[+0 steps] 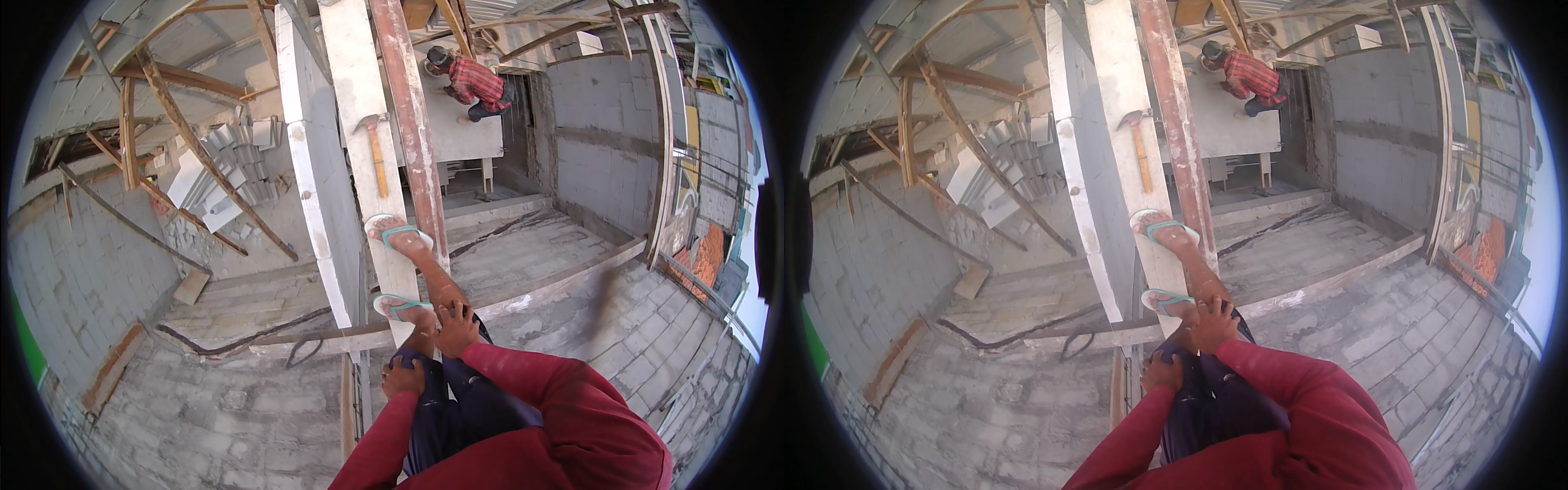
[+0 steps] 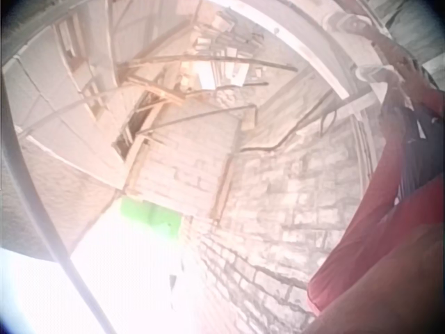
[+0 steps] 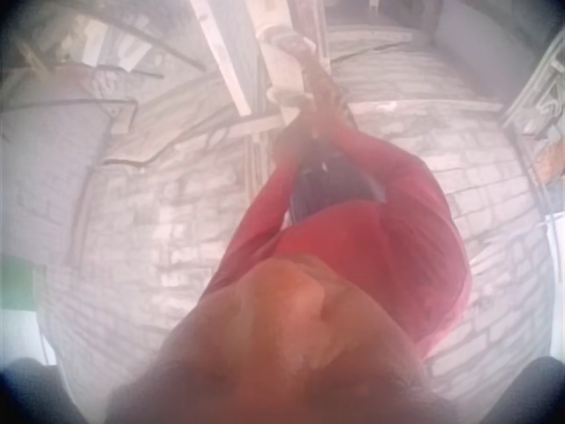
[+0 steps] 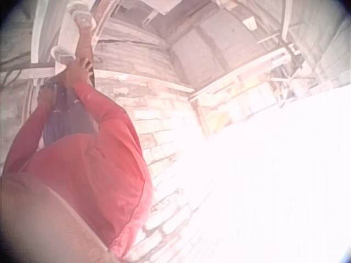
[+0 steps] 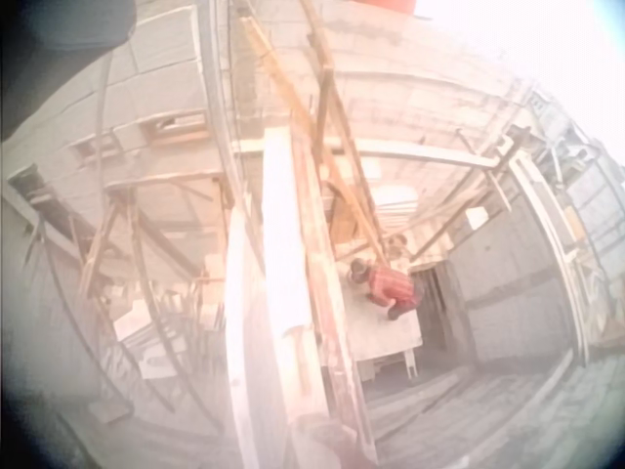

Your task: The person secures a metal conduit to a concrete ceiling using a hammer and plastic anchors. They then measure the conduit and ceiling area with a tape measure while standing on a wooden plank scaffold.

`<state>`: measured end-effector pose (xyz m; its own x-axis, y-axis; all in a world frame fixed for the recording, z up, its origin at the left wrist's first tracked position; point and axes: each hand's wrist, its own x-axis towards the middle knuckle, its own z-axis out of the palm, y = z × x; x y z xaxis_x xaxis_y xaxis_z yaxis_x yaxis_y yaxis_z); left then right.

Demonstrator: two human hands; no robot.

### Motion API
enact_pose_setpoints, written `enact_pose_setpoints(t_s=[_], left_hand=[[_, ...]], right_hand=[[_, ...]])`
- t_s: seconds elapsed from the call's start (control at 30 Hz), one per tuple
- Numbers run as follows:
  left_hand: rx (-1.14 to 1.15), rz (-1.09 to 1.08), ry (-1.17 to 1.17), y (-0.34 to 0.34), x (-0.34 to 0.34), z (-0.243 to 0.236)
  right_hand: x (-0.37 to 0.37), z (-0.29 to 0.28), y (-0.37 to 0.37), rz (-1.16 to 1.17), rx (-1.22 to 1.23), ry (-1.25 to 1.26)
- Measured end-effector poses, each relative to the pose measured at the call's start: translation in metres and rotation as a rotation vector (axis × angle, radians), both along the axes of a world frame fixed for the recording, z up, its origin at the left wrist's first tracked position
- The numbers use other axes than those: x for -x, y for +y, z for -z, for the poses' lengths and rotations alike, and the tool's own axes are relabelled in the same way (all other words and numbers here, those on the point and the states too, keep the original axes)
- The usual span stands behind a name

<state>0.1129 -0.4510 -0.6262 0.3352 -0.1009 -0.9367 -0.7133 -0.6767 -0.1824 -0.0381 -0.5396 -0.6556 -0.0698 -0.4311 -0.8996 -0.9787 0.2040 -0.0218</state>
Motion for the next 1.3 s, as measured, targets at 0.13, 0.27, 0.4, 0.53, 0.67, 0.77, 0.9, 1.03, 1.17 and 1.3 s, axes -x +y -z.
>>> enact_pose_setpoints(t_s=[0.13,0.27,0.4,0.53,0.67,0.77,0.9,1.03,1.17,1.3], left_hand=[[0.0,0.006,0.019,0.001,-0.001,0.002],[-0.008,-0.008,0.026,0.001,-0.001,0.003],[-0.002,-0.023,0.013,0.001,-0.001,0.003],[0.003,-0.027,0.032,0.0,-0.001,0.001],[-0.016,-0.028,0.034,-0.003,0.0,0.001],[-0.032,-0.025,0.033,-0.004,0.001,0.001],[-0.024,-0.005,0.011,-0.004,0.001,0.002],[-0.013,-0.012,0.023,-0.004,0.001,0.003],[-0.029,-0.014,0.025,-0.004,0.001,0.003],[-0.028,-0.02,0.015,-0.005,0.002,0.004]], right_hand=[[0.001,0.0,-0.001,-0.002,-0.039,-0.013],[0.002,0.0,-0.002,-0.01,-0.008,-0.02],[0.003,0.0,-0.004,-0.016,-0.001,-0.027],[0.004,0.001,-0.004,-0.019,0.002,-0.038],[0.005,0.0,-0.004,-0.014,0.002,-0.04],[0.005,0.0,-0.006,-0.007,-0.008,-0.041],[0.005,0.0,-0.009,-0.007,-0.033,-0.038],[0.004,-0.001,-0.012,0.001,-0.026,-0.048],[0.005,-0.002,-0.012,-0.006,-0.018,-0.059],[0.005,-0.001,-0.011,0.004,-0.016,-0.055]])
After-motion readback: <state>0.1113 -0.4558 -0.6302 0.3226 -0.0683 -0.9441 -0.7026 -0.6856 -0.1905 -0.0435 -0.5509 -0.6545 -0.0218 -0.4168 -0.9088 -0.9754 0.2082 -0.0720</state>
